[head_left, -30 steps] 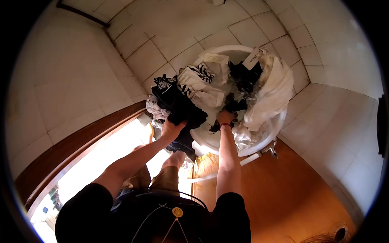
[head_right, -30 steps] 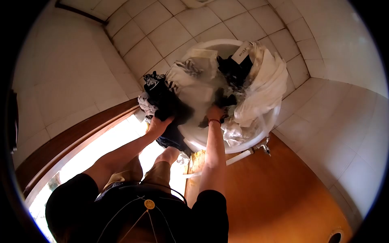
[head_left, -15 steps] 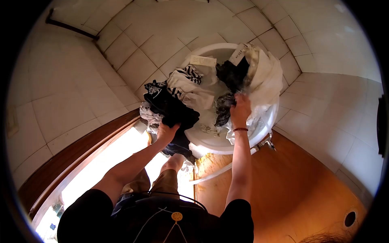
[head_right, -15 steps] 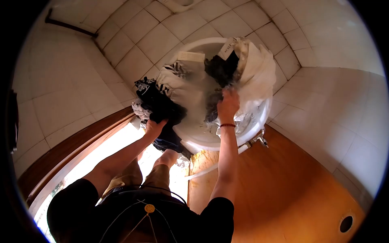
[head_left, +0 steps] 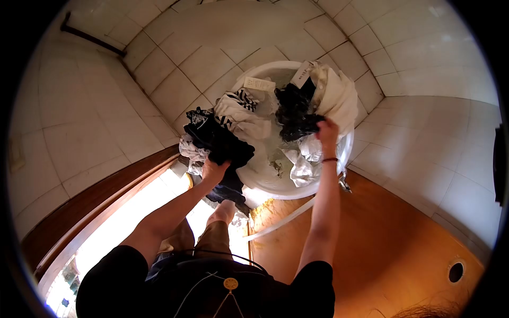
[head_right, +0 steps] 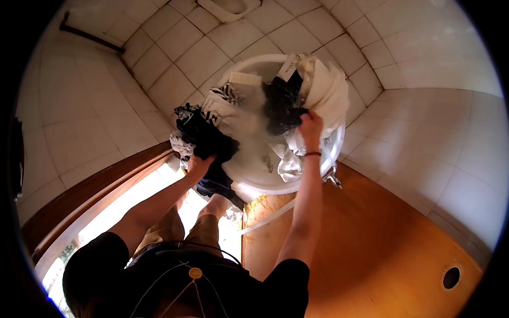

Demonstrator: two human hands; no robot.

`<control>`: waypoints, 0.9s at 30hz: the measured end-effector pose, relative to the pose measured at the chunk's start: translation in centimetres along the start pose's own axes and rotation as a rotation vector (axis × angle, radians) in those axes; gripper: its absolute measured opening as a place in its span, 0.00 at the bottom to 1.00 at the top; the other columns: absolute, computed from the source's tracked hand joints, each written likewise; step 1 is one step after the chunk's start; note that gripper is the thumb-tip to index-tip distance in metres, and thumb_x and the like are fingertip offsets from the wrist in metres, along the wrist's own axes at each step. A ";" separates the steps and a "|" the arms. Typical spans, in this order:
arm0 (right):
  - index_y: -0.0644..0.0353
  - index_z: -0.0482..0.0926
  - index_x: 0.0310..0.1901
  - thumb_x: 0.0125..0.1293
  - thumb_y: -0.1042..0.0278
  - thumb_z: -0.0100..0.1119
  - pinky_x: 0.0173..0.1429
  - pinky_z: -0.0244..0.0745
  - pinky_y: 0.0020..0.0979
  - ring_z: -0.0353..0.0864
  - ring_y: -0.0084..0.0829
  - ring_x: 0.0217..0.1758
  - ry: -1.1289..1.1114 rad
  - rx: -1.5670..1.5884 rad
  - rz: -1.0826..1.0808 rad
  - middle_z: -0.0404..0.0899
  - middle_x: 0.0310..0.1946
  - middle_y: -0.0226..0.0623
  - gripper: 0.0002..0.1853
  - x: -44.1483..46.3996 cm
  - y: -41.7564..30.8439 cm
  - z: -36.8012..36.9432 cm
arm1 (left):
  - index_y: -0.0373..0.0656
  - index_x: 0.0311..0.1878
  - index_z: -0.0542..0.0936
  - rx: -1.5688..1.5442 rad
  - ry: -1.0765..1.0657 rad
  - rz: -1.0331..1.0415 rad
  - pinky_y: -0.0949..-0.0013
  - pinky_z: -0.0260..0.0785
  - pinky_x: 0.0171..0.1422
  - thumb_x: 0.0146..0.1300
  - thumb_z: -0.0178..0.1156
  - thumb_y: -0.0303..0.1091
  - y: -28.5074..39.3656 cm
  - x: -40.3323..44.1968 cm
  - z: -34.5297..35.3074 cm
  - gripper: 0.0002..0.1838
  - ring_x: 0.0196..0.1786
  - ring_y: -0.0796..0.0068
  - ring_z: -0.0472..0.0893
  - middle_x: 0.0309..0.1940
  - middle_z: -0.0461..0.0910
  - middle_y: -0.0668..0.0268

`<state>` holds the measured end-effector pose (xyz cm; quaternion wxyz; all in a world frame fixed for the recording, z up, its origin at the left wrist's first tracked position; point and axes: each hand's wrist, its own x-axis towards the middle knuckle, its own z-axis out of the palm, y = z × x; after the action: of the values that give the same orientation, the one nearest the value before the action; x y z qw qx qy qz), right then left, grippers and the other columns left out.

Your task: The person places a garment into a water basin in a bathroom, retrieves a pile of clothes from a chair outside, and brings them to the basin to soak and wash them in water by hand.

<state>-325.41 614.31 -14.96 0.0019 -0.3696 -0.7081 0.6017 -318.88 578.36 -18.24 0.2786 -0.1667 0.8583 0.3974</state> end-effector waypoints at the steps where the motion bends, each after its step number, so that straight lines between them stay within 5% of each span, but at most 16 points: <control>1: 0.65 0.78 0.32 0.51 0.73 0.53 0.14 0.58 0.22 0.64 0.18 0.12 0.096 0.041 -0.036 0.69 0.14 0.26 0.08 -1.9 -4.3 -1.0 | 0.40 0.47 0.74 0.003 0.003 0.003 0.60 0.68 0.49 0.45 0.66 0.47 -0.4 0.2 0.1 0.28 0.46 0.53 0.76 0.41 0.77 0.51; 6: 0.64 0.77 0.28 0.46 0.72 0.55 0.12 0.51 0.21 0.59 0.16 0.10 0.107 -0.042 -0.156 0.66 0.13 0.24 0.07 -2.7 -13.4 -8.3 | 0.41 0.47 0.74 -0.077 0.016 0.126 0.59 0.68 0.49 0.44 0.65 0.48 -3.4 1.8 2.0 0.28 0.46 0.54 0.76 0.42 0.76 0.52; 8: 0.66 0.76 0.30 0.50 0.71 0.53 0.12 0.54 0.20 0.60 0.18 0.10 0.109 -0.077 -0.184 0.69 0.15 0.29 0.08 -0.9 -14.0 -10.4 | 0.38 0.54 0.67 0.053 0.013 -0.010 0.59 0.68 0.50 0.42 0.66 0.53 -2.5 1.5 1.6 0.39 0.47 0.52 0.76 0.42 0.76 0.50; 9: 0.68 0.74 0.40 0.53 0.69 0.51 0.18 0.64 0.23 0.67 0.23 0.15 0.135 -0.278 -0.091 0.73 0.19 0.35 0.14 0.1 -13.7 -11.4 | 0.35 0.56 0.64 0.107 0.014 -0.112 0.58 0.68 0.50 0.41 0.66 0.54 -2.3 1.3 1.6 0.43 0.47 0.52 0.76 0.41 0.76 0.49; 11: 0.68 0.66 0.51 0.54 0.65 0.54 0.30 0.72 0.30 0.76 0.35 0.26 0.526 -1.293 -0.748 0.76 0.28 0.44 0.24 2.8 -6.8 -12.3 | 0.29 0.56 0.60 0.103 0.022 -0.140 0.58 0.68 0.51 0.40 0.66 0.57 -1.4 0.8 1.4 0.48 0.47 0.51 0.75 0.41 0.75 0.45; 13: 0.67 0.59 0.58 0.53 0.64 0.58 0.43 0.72 0.36 0.77 0.45 0.39 0.508 -1.268 -0.973 0.76 0.37 0.51 0.32 -0.6 -6.7 -4.5 | 0.27 0.54 0.61 0.075 0.031 -0.122 0.59 0.69 0.50 0.40 0.66 0.57 -1.3 0.8 1.3 0.47 0.46 0.51 0.76 0.40 0.75 0.44; 14: 0.64 0.64 0.56 0.51 0.64 0.62 0.46 0.71 0.37 0.76 0.46 0.43 0.181 -0.828 -0.794 0.75 0.44 0.49 0.30 -1.8 -4.7 -0.1 | 0.28 0.54 0.61 0.075 0.026 -0.125 0.60 0.69 0.50 0.40 0.66 0.57 -0.8 0.5 1.0 0.48 0.46 0.51 0.76 0.40 0.75 0.44; 16: 0.60 0.71 0.51 0.53 0.57 0.62 0.50 0.69 0.35 0.75 0.42 0.46 -0.298 -0.617 -0.606 0.72 0.49 0.44 0.25 -6.3 -1.9 9.2 | 0.28 0.55 0.61 0.146 0.048 -0.157 0.61 0.70 0.49 0.39 0.66 0.58 -0.4 0.2 1.0 0.48 0.45 0.51 0.77 0.39 0.75 0.45; 18: 0.65 0.69 0.52 0.54 0.44 0.57 0.53 0.67 0.40 0.72 0.46 0.49 -0.467 -0.738 -0.767 0.74 0.45 0.48 0.33 -10.7 -1.6 17.2 | 0.28 0.55 0.60 0.139 0.027 -0.138 0.61 0.69 0.50 0.39 0.66 0.59 -0.7 0.4 0.9 0.49 0.46 0.51 0.76 0.40 0.75 0.44; 19: 0.69 0.67 0.52 0.51 0.44 0.59 0.50 0.68 0.42 0.72 0.50 0.46 -0.611 -0.791 -0.610 0.74 0.43 0.51 0.36 -12.1 -2.6 20.1 | 0.28 0.56 0.60 0.136 -0.007 -0.108 0.61 0.69 0.50 0.38 0.66 0.60 -0.9 0.3 0.7 0.51 0.47 0.51 0.76 0.40 0.75 0.44; 20: 0.70 0.68 0.49 0.49 0.45 0.60 0.46 0.69 0.42 0.73 0.52 0.42 -0.373 -0.789 -0.835 0.74 0.39 0.52 0.36 -12.4 2.3 22.8 | 0.28 0.56 0.60 0.134 -0.001 -0.116 0.61 0.69 0.50 0.38 0.66 0.60 -1.3 0.2 0.5 0.51 0.47 0.51 0.76 0.40 0.75 0.44; 21: 0.68 0.72 0.42 0.49 0.47 0.61 0.40 0.69 0.42 0.75 0.51 0.37 -0.416 -0.884 -0.692 0.76 0.33 0.49 0.30 -12.9 2.1 23.7 | 0.29 0.56 0.60 0.064 -0.029 -0.076 0.61 0.68 0.51 0.38 0.66 0.60 -1.5 0.0 0.1 0.51 0.48 0.52 0.75 0.42 0.75 0.45; 23: 0.67 0.74 0.33 0.48 0.47 0.62 0.34 0.69 0.39 0.75 0.45 0.29 -0.418 -0.469 -0.528 0.76 0.26 0.47 0.26 -12.4 1.8 23.3 | 0.30 0.57 0.61 -0.071 -0.090 0.010 0.61 0.67 0.53 0.39 0.67 0.61 -1.9 0.0 -1.0 0.51 0.50 0.54 0.74 0.44 0.74 0.46; 24: 0.67 0.74 0.28 0.49 0.50 0.64 0.30 0.67 0.31 0.72 0.31 0.22 -0.465 -0.298 -0.365 0.75 0.20 0.37 0.23 -12.4 -0.9 21.2 | 0.33 0.55 0.64 -0.154 -0.136 0.100 0.62 0.67 0.54 0.41 0.67 0.60 -0.7 -0.4 -2.1 0.46 0.50 0.55 0.75 0.45 0.75 0.49; 25: 0.67 0.75 0.29 0.52 0.57 0.64 0.29 0.64 0.23 0.66 0.19 0.23 -0.527 -0.075 -0.248 0.73 0.21 0.27 0.18 -12.1 -2.0 18.8 | 0.40 0.50 0.73 -0.181 -0.051 0.151 0.64 0.66 0.53 0.50 0.63 0.49 -1.1 -0.6 -1.6 0.28 0.49 0.61 0.76 0.44 0.77 0.56; 27: 0.65 0.77 0.31 0.54 0.70 0.62 0.30 0.63 0.20 0.66 0.15 0.27 -0.491 0.172 0.024 0.74 0.24 0.24 0.08 -13.0 -3.2 13.6 | 0.41 0.47 0.75 -0.221 -0.097 0.180 0.65 0.66 0.52 0.50 0.64 0.48 -3.7 0.0 -0.5 0.25 0.47 0.62 0.77 0.42 0.78 0.57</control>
<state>-323.70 595.84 -10.23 -0.1457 -0.2193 -0.6292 0.7313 -317.16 575.65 -20.19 0.2628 -0.0994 0.8064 0.5203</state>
